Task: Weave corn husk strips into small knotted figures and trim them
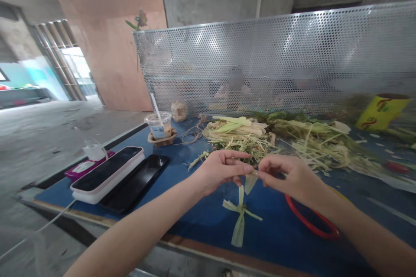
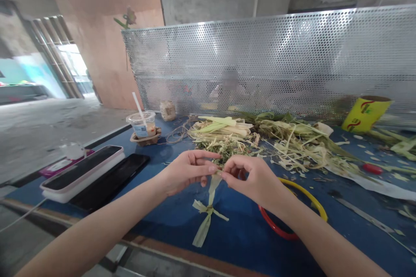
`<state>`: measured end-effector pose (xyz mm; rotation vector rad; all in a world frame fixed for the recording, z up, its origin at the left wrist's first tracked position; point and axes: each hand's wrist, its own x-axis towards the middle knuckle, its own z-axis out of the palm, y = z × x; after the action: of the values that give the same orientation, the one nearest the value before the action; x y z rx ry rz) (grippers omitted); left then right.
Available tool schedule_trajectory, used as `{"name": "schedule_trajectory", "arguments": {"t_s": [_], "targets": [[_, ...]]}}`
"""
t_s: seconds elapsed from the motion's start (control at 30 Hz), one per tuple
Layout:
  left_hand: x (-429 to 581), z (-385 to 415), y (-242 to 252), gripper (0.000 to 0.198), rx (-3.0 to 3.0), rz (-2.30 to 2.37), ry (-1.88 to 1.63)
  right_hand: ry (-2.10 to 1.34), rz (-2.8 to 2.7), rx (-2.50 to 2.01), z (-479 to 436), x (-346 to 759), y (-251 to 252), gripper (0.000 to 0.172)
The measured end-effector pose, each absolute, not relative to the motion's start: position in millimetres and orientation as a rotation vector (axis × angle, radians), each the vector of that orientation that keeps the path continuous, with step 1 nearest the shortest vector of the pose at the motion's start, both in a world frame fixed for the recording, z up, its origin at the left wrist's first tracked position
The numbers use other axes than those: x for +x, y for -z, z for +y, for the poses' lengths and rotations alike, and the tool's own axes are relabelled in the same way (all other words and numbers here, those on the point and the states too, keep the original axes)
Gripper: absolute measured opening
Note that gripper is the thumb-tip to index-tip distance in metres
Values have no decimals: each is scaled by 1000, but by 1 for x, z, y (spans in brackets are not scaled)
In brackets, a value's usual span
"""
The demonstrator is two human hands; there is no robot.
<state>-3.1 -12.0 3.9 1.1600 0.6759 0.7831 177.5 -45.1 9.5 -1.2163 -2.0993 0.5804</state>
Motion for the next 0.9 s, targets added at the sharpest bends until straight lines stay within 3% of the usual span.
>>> {"name": "schedule_trajectory", "arguments": {"t_s": [0.2, 0.4, 0.9], "targets": [[-4, -9, 1, 42, 1212, 697, -735, -375, -2166, -1198, -45, 177, -7, 15], [-3, -8, 0, 45, 1225, 686, -831, -623, -2177, -1258, -43, 178, -7, 25], [-3, -9, 1, 46, 1166, 713, -729, -305, -2217, -1219, -44, 179, -2, 16]]}}
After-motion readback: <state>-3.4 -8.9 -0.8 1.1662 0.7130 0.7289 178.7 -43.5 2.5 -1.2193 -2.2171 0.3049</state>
